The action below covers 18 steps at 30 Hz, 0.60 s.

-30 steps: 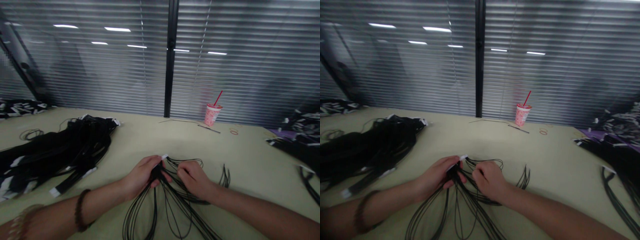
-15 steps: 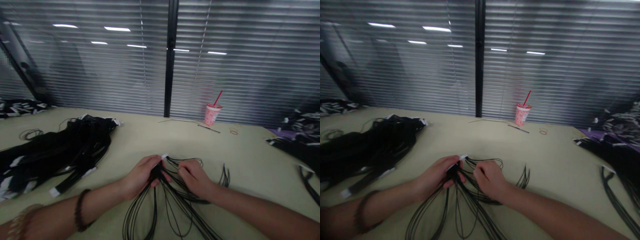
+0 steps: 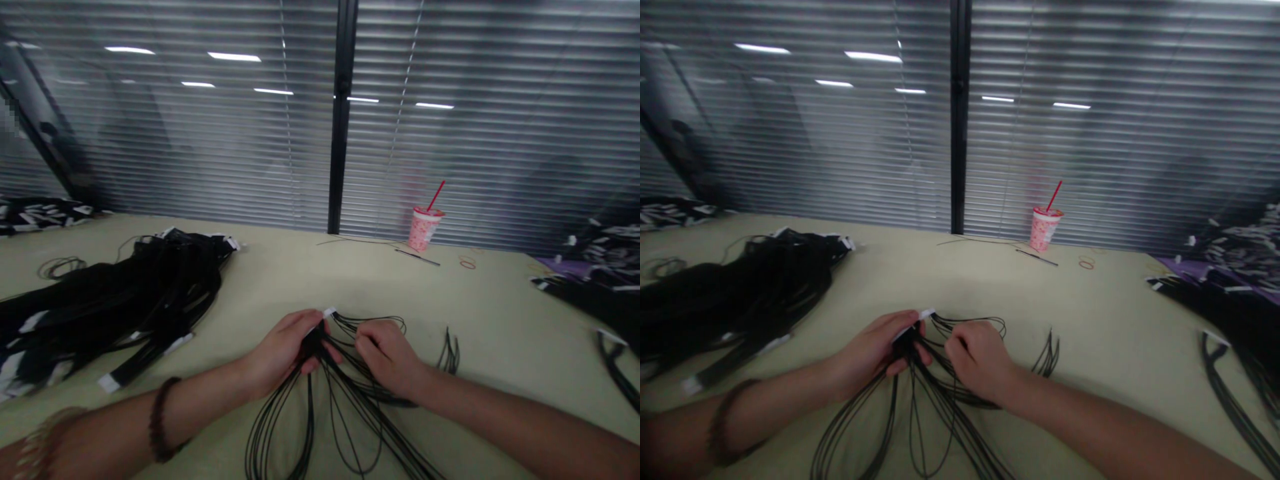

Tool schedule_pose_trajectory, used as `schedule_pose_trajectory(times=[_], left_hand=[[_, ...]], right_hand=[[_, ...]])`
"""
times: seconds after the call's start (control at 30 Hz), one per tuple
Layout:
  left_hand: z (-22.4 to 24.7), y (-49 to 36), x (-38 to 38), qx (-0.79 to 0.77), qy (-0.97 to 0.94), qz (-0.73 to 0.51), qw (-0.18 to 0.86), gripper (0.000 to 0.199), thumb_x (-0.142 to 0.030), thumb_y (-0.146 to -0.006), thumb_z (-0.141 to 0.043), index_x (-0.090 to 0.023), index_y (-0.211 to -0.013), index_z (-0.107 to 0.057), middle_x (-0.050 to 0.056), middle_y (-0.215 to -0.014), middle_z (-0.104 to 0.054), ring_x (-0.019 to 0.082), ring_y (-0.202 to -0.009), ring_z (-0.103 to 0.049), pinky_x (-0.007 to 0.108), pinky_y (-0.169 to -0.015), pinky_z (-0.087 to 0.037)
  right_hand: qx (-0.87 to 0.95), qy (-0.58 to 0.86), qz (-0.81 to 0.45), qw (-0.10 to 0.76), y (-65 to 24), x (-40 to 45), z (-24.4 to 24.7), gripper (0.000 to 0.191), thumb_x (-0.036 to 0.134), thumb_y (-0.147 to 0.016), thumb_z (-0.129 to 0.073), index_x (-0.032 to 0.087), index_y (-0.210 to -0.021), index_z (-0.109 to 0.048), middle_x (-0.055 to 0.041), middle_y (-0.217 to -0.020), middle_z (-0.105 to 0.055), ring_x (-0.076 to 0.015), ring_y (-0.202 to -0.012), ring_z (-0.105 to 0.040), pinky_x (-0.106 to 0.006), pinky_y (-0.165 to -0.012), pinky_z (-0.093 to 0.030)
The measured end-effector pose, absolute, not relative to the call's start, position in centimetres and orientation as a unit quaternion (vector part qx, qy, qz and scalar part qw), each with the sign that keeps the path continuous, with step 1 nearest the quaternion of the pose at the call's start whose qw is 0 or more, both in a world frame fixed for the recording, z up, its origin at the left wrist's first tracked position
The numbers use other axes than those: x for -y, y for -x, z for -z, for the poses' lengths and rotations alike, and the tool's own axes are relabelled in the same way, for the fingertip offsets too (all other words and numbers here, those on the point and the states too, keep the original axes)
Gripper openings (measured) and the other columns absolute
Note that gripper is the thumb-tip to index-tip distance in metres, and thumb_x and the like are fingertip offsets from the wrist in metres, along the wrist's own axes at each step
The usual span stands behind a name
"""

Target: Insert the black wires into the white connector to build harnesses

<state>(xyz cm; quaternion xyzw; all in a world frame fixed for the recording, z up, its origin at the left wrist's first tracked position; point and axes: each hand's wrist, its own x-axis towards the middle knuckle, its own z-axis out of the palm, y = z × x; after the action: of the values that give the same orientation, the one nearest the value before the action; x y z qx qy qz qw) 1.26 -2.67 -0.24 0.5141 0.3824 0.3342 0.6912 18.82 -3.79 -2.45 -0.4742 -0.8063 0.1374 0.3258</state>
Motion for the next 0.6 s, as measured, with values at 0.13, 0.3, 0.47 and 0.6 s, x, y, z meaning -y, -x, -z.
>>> schedule_pose_trajectory(times=[0.13,0.3,0.47,0.6], left_hand=[[0.33,-1.23,2.65,-0.379,-0.516,-0.330,0.694,0.029,-0.040,-0.082,-0.035,-0.014,-0.076,-0.048,0.005,-0.058,-0.063,0.004,-0.033,-0.035,0.016,-0.035,-0.019],[0.17,-1.29,2.60,-0.376,-0.520,-0.331,0.692,0.030,-0.041,-0.082,-0.036,-0.014,-0.075,-0.047,0.007,-0.058,-0.063,0.003,-0.032,-0.036,0.015,-0.035,-0.021],[0.31,-1.41,2.72,-0.366,-0.541,-0.331,0.681,0.029,-0.041,-0.082,-0.037,-0.015,-0.075,-0.048,0.007,-0.060,-0.064,0.004,-0.033,-0.040,0.014,-0.033,-0.022],[0.54,-1.39,2.74,-0.352,-0.570,-0.313,0.673,0.030,-0.042,-0.081,-0.039,-0.014,-0.078,-0.050,0.006,-0.061,-0.063,0.009,-0.043,-0.050,0.015,-0.034,-0.026]], right_hand=[[0.807,0.472,-0.141,0.326,-18.91,3.69,2.56,0.024,0.016,-0.074,-0.036,0.015,-0.050,-0.035,0.0030,-0.048,-0.036,-0.0072,-0.048,-0.035,-0.020,-0.050,-0.022],[0.811,0.463,-0.149,0.326,-19.03,3.74,2.66,0.023,0.015,-0.075,-0.036,0.015,-0.052,-0.038,0.0027,-0.050,-0.040,-0.0073,-0.050,-0.037,-0.019,-0.050,-0.024],[0.828,0.440,-0.134,0.321,-18.79,4.08,2.36,0.017,0.019,-0.079,-0.040,0.016,-0.064,-0.045,0.0028,-0.056,-0.045,-0.0077,-0.053,-0.041,-0.019,-0.052,-0.026],[0.841,0.427,-0.139,0.301,-18.38,4.05,1.97,0.019,0.021,-0.084,-0.038,0.017,-0.067,-0.046,0.0028,-0.057,-0.049,-0.0072,-0.051,-0.041,-0.019,-0.051,-0.027]])
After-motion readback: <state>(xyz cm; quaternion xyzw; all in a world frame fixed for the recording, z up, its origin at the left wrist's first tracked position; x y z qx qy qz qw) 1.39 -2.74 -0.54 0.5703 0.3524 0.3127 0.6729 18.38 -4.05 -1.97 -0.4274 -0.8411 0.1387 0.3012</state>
